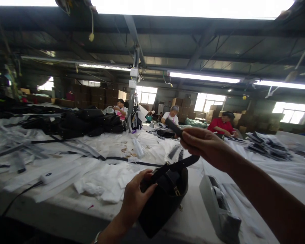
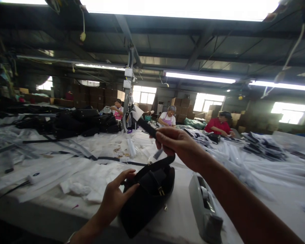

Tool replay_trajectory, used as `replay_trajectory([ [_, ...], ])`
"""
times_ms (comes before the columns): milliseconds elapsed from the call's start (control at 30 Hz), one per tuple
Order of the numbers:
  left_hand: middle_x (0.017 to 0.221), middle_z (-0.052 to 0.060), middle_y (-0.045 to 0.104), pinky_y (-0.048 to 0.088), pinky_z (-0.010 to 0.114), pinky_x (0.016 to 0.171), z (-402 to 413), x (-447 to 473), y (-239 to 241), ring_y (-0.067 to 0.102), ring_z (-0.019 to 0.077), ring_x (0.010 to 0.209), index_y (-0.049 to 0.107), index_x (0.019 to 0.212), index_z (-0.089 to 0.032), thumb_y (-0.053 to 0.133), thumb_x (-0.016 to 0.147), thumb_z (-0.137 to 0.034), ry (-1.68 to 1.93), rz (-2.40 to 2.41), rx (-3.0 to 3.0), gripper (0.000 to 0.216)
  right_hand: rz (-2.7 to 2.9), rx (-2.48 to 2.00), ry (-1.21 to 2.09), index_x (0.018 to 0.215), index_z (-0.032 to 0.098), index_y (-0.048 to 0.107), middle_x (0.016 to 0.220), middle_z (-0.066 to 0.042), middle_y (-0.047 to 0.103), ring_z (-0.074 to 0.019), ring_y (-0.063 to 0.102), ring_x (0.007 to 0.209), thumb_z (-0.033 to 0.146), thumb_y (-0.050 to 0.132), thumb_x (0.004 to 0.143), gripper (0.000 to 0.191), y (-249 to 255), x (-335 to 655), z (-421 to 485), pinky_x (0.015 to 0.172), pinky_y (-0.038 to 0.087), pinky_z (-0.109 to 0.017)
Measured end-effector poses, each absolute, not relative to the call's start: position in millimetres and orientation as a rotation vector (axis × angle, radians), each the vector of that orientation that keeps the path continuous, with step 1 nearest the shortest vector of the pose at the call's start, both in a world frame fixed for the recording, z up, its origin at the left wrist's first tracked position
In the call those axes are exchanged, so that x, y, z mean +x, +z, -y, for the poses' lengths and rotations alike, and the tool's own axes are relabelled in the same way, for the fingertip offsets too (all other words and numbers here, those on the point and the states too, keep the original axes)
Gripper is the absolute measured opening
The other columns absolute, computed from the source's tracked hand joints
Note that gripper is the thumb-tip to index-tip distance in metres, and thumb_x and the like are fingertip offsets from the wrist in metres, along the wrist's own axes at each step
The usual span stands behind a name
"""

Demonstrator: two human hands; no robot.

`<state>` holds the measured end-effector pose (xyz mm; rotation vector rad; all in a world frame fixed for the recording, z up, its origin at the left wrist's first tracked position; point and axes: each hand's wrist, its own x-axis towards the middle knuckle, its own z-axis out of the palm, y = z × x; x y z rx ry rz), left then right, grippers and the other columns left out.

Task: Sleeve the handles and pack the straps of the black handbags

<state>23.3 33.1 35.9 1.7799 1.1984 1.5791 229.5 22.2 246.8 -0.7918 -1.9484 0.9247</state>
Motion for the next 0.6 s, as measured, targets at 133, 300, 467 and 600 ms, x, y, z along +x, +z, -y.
replay_trajectory([
  [133, 0.111, 0.003, 0.073, 0.053, 0.034, 0.092, -31.2, 24.5, 35.8, 0.067, 0.0226, 0.105, 0.063, 0.116, -0.026, 0.07, 0.08, -0.027, 1.604, -1.12, 1.74, 0.036, 2.345, -1.24, 0.414, 0.078, 0.02, 0.072, 0.064, 0.001, 0.061, -0.0123, 0.051, 0.057, 0.042, 0.06, 0.086, 0.026, 216.0, 226.6, -22.8, 0.051, 0.034, -0.024],
  [300, 0.114, 0.003, 0.072, 0.052, 0.035, 0.096, -29.8, 28.0, 32.3, 0.066, 0.0222, 0.109, 0.061, 0.117, -0.025, 0.071, 0.08, -0.027, 1.608, -1.089, 1.681, 0.038, 2.453, -1.437, 0.141, 0.074, 0.022, 0.073, 0.058, 0.001, 0.063, -0.0127, 0.051, 0.053, 0.04, 0.058, 0.084, 0.026, 180.0, 219.1, -26.6, 0.049, 0.03, -0.026],
  [467, 0.111, 0.0, 0.073, 0.052, 0.033, 0.097, -28.2, 28.1, 31.7, 0.068, 0.0211, 0.107, 0.058, 0.122, -0.029, 0.073, 0.08, -0.026, 1.593, -1.121, 1.709, 0.045, 2.44, -1.468, 0.048, 0.071, 0.023, 0.073, 0.059, 0.001, 0.065, -0.0129, 0.051, 0.053, 0.038, 0.058, 0.081, 0.023, 165.2, 210.4, -30.5, 0.05, 0.028, -0.026],
  [600, 0.111, 0.0, 0.074, 0.053, 0.033, 0.097, -26.7, 30.7, 31.8, 0.069, 0.0214, 0.106, 0.057, 0.125, -0.029, 0.073, 0.079, -0.024, 1.586, -1.119, 1.764, 0.049, 2.484, -1.529, 0.074, 0.063, 0.022, 0.07, 0.053, 0.002, 0.059, -0.0116, 0.046, 0.049, 0.031, 0.058, 0.076, 0.02, 172.5, 203.7, -35.5, 0.046, 0.027, -0.025],
])
